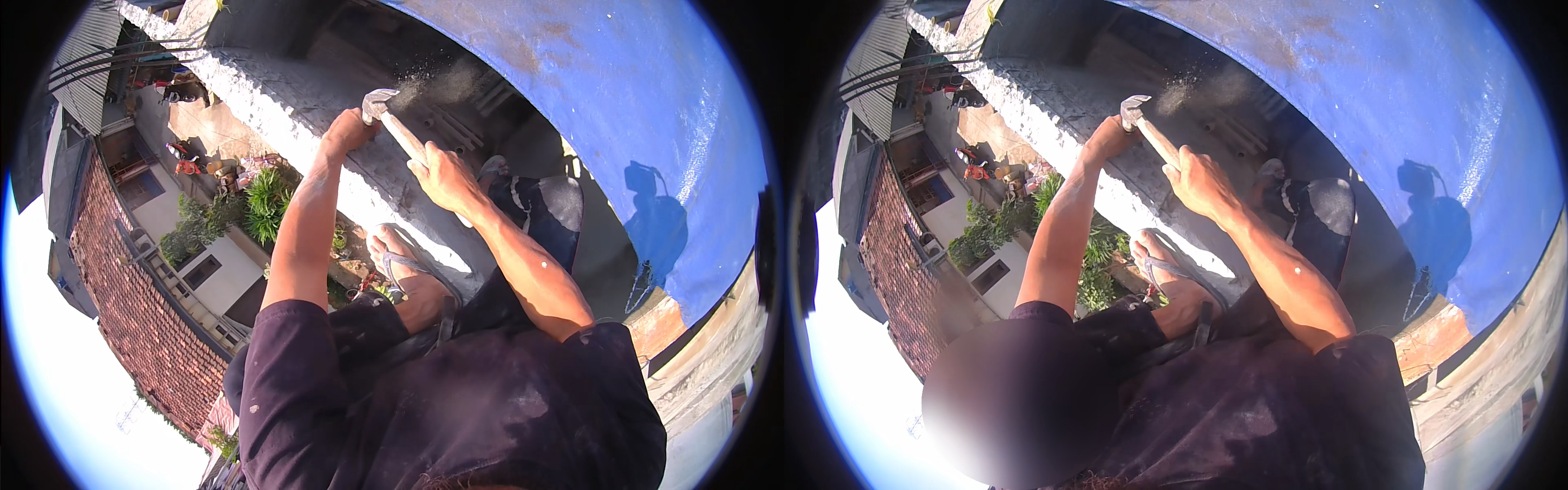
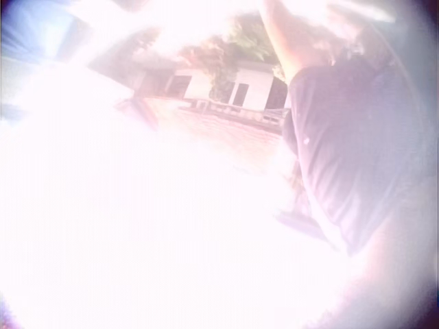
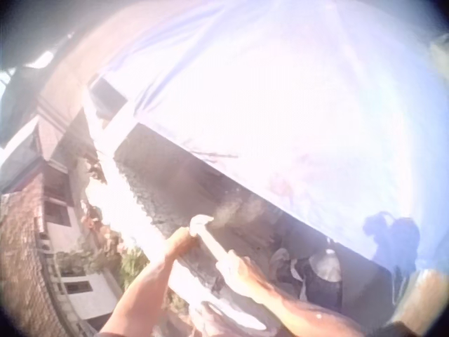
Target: The person uses a hammer and a chisel to chip away pieces of concrete from a ledge while sitting on it.
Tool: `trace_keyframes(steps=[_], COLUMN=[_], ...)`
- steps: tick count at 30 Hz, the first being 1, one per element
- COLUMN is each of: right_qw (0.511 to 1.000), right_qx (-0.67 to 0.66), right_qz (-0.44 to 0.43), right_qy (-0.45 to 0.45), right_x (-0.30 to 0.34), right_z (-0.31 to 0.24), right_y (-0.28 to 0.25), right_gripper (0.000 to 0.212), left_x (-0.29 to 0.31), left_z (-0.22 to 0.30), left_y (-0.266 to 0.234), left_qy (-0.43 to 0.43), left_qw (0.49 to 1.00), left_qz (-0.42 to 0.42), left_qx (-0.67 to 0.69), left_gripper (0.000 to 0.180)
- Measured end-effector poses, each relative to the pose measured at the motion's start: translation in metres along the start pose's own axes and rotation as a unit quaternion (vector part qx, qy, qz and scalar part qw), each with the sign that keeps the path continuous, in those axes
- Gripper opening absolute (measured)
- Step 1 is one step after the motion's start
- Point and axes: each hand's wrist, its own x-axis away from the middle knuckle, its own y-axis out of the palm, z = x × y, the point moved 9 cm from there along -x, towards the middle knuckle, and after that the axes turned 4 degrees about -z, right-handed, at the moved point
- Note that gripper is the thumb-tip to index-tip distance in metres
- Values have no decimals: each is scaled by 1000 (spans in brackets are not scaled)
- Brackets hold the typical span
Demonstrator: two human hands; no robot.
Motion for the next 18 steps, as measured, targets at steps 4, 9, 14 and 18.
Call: trace_keyframes(steps=[4, 9, 14, 18], right_qw=[989, 994, 998, 988], right_qx=[-88, -39, 10, -77], right_qz=[120, 96, 27, 58], right_qy=[-19, 24, 62, 117], right_x=[23, -1, 30, 54], right_z=[-34, 23, 38, 35], right_y=[-29, 5, -15, -45], right_gripper=[35, 34, 35, 38], left_x=[16, 16, 25, 28], left_z=[2, 27, 33, 36], left_y=[-2, -18, -17, -45], left_qy=[-3, -29, -42, 37], left_qw=[998, 997, 998, 993], left_qz=[7, -46, -7, 53], left_qx=[64, -60, -50, 95], left_gripper=[26, 27, 27, 17])
